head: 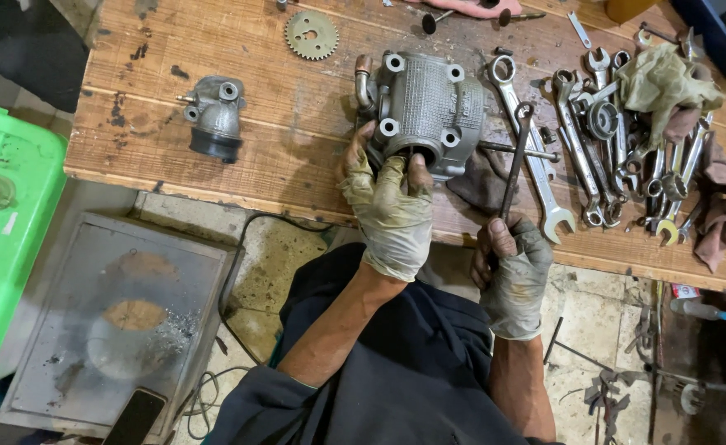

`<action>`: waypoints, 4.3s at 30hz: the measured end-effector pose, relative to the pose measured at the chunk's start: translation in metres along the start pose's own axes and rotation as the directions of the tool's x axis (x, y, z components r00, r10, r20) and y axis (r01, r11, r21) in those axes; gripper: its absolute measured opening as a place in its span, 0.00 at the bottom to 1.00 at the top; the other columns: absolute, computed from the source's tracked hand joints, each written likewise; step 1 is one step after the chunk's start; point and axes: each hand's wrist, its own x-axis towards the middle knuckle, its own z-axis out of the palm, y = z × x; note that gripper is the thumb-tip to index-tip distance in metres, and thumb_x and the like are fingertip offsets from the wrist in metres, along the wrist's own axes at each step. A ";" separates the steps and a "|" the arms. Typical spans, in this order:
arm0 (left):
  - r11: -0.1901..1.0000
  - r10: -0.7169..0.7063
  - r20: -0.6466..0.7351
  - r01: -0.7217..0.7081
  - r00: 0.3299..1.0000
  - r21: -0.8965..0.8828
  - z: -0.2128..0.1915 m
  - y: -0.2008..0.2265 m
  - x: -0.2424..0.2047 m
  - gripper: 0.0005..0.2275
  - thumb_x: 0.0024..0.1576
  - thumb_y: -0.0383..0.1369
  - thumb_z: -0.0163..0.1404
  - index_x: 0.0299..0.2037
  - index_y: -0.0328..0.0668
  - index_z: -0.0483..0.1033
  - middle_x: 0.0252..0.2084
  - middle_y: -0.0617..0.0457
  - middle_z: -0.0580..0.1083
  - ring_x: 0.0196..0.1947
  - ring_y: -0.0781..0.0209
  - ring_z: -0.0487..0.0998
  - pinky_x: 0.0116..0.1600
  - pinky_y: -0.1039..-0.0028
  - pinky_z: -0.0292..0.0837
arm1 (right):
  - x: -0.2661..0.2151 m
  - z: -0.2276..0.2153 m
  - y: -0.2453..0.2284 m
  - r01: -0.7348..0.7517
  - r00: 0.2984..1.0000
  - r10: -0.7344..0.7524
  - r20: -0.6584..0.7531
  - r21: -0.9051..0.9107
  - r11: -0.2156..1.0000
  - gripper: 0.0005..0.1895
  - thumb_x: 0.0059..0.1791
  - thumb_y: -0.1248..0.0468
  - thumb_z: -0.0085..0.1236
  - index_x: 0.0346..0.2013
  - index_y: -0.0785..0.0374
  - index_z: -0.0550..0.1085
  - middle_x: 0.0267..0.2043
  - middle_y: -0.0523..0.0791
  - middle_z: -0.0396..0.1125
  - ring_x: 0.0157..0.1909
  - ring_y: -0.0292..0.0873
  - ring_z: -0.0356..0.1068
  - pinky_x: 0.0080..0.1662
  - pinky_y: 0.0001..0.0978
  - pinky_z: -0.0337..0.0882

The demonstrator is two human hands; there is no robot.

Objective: The person assembles a small engine cylinder block on a wooden workbench. They insert a piston into the cylinder, then use a T-handle wrench to tighten bolts on the crankcase. The person rotates the engine block to access different sides while working.

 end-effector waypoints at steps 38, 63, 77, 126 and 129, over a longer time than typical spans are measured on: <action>0.961 -0.225 0.049 0.230 0.973 -0.155 0.024 -0.025 -0.028 0.17 0.66 0.34 0.45 0.64 0.45 0.69 0.61 0.45 0.66 0.64 0.45 0.66 0.76 0.55 0.52 | -0.001 -0.032 -0.024 0.653 0.735 -0.465 0.493 -0.700 0.290 0.11 0.52 0.72 0.65 0.48 0.63 0.83 0.36 0.52 0.75 0.35 0.56 0.75 0.38 0.42 0.75; 0.972 0.234 0.050 -0.232 0.971 -0.032 0.018 -0.016 -0.007 0.15 0.67 0.28 0.38 0.37 0.16 0.70 0.62 0.25 0.62 0.63 0.21 0.68 0.68 0.35 0.69 | 0.023 -0.046 -0.004 0.181 0.924 -0.052 -0.379 0.311 0.933 0.08 0.58 0.69 0.52 0.35 0.56 0.73 0.27 0.38 0.67 0.23 0.34 0.65 0.20 0.21 0.61; 0.956 0.290 -0.029 -0.291 0.957 -0.029 0.027 -0.033 -0.006 0.07 0.64 0.26 0.49 0.38 0.24 0.74 0.64 0.29 0.66 0.59 0.21 0.69 0.58 0.38 0.70 | 0.013 -0.016 -0.014 0.139 0.950 -0.168 -0.264 -0.127 0.982 0.22 0.53 0.73 0.49 0.63 0.64 0.73 0.20 0.34 0.56 0.16 0.26 0.53 0.20 0.17 0.55; 0.950 0.301 -0.008 -0.300 0.954 0.084 0.019 -0.041 -0.011 0.10 0.65 0.34 0.48 0.36 0.35 0.76 0.62 0.32 0.71 0.59 0.24 0.72 0.60 0.47 0.72 | 0.029 -0.038 0.007 0.114 0.923 -0.102 -0.371 0.011 0.993 0.21 0.53 0.74 0.55 0.61 0.67 0.73 0.19 0.41 0.54 0.15 0.32 0.50 0.15 0.24 0.55; 0.951 0.291 0.001 -0.289 0.957 0.115 0.012 -0.029 -0.004 0.08 0.62 0.32 0.51 0.36 0.34 0.76 0.61 0.32 0.71 0.58 0.23 0.73 0.58 0.45 0.74 | 0.029 -0.036 0.000 0.187 0.907 -0.109 -0.407 0.156 0.970 0.22 0.55 0.73 0.54 0.64 0.62 0.72 0.21 0.36 0.49 0.16 0.29 0.46 0.16 0.21 0.53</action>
